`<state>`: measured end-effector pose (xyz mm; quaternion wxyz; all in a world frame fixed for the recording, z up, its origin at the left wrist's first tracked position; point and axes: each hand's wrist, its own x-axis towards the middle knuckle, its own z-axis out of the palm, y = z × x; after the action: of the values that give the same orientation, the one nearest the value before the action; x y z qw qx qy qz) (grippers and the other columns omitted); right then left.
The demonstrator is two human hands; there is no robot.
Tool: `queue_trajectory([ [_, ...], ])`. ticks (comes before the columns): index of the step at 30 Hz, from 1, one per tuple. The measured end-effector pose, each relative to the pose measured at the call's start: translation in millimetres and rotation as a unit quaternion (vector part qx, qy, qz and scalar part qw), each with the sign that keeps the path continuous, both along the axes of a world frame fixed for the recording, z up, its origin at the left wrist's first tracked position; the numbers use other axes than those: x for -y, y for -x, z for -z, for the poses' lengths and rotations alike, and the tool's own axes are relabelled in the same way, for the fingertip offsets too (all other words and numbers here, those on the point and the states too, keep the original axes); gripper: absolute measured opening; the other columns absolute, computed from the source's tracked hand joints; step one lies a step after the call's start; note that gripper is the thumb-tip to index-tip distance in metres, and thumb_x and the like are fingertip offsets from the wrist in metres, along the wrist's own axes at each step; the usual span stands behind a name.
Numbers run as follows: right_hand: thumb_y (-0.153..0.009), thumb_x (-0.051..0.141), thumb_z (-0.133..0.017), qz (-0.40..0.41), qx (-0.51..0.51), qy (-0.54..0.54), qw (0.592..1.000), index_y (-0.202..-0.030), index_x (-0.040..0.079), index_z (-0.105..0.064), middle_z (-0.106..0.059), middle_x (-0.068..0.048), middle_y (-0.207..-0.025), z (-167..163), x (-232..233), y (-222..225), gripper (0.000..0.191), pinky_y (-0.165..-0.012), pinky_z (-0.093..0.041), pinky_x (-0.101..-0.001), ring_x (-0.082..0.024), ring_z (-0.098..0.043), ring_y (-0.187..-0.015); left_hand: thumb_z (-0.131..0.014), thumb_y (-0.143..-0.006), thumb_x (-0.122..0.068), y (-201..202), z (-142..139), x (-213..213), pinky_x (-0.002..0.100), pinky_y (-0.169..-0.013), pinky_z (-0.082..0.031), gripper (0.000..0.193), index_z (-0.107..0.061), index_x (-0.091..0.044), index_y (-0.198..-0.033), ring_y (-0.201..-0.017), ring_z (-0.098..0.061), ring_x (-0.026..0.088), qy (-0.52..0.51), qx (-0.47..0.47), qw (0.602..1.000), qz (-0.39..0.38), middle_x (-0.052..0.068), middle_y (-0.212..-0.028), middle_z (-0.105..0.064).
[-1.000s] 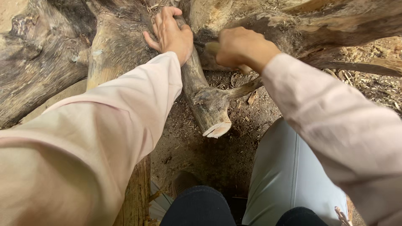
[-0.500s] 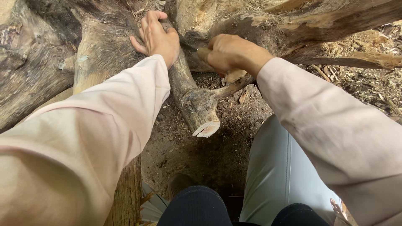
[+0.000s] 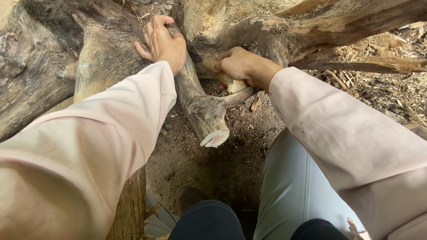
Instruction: The person uses a chisel to carve a branch attached to a large log. They hold the log steady with one hand and repeatedly strike the chisel with the other to remove wood shavings.
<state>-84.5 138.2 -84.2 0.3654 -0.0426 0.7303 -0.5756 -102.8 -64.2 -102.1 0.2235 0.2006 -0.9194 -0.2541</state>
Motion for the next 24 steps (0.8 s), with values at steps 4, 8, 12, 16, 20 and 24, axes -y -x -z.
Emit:
queue_trajectory([
  [4,-0.1,0.025,-0.051,-0.009,-0.076,0.056,0.995,-0.15,0.003,-0.043,-0.075,-0.019,-0.102,-3.0,3.7,-2.5,0.055,-0.063,-0.059,-0.0267,-0.015,-0.071,-0.072,-0.071,-0.085,-0.016,-0.4,0.4,0.7,0.057,-0.12,0.003,0.036,-0.055,-0.03,-0.114,-0.139,-0.04,0.016,0.0,-0.017,1.0,0.003,-0.007,-0.127,-0.054],
  [8,-0.102,0.051,-0.053,-0.014,-0.139,-0.155,0.978,-0.148,0.004,-0.045,-0.074,-0.016,-0.106,-10.4,5.6,-13.6,0.066,-0.059,-0.047,-0.0409,-0.025,-0.057,-0.065,-0.071,-0.084,-0.016,0.2,1.3,1.9,0.057,-0.121,0.004,0.038,-0.054,-0.032,-0.115,-0.138,-0.042,0.014,-0.009,0.011,1.0,-0.004,-0.008,-0.127,-0.053],
  [12,-0.103,0.054,-0.054,-0.029,-0.312,-0.202,0.928,-0.139,0.006,-0.054,-0.071,-0.016,-0.108,-22.4,13.2,-6.4,0.06,-0.077,-0.054,-0.0404,-0.021,-0.069,-0.08,-0.072,-0.083,-0.017,2.3,2.8,2.7,0.058,-0.119,0.002,0.037,-0.055,-0.031,-0.112,-0.137,-0.042,0.017,0.004,-0.024,1.0,-0.003,-0.006,-0.126,-0.054],
  [16,-0.1,0.045,-0.052,-0.054,-0.275,-0.255,0.925,-0.139,0.013,-0.059,-0.067,-0.014,-0.126,-39.0,36.8,19.5,0.051,-0.077,-0.066,-0.0452,-0.03,-0.075,-0.093,-0.072,-0.081,-0.016,3.9,6.2,0.4,0.058,-0.121,0.001,0.038,-0.056,-0.03,-0.112,-0.137,-0.044,0.018,0.001,-0.038,0.999,-0.012,-0.006,-0.126,-0.057],
  [20,-0.103,0.035,-0.059,-0.273,-0.424,-0.461,0.731,-0.126,0.0,-0.073,-0.069,-0.026,-0.129,-55.9,44.0,29.8,0.044,-0.091,-0.055,-0.0504,-0.039,-0.067,-0.109,-0.073,-0.078,-0.015,4.7,5.0,0.9,0.059,-0.12,0.002,0.041,-0.056,-0.031,-0.112,-0.137,-0.042,0.019,0.015,-0.026,0.999,-0.015,-0.004,-0.125,-0.055],
  [24,-0.102,0.055,-0.054,-0.258,-0.344,-0.416,0.801,-0.135,0.021,-0.066,-0.071,-0.014,-0.119,-73.1,7.8,19.5,0.05,-0.089,-0.053,-0.0498,-0.029,-0.069,-0.097,-0.071,-0.082,-0.015,2.4,3.4,0.7,0.059,-0.12,0.002,0.039,-0.056,-0.031,-0.114,-0.137,-0.043,0.018,0.0,-0.025,1.0,-0.004,-0.005,-0.126,-0.055],
])
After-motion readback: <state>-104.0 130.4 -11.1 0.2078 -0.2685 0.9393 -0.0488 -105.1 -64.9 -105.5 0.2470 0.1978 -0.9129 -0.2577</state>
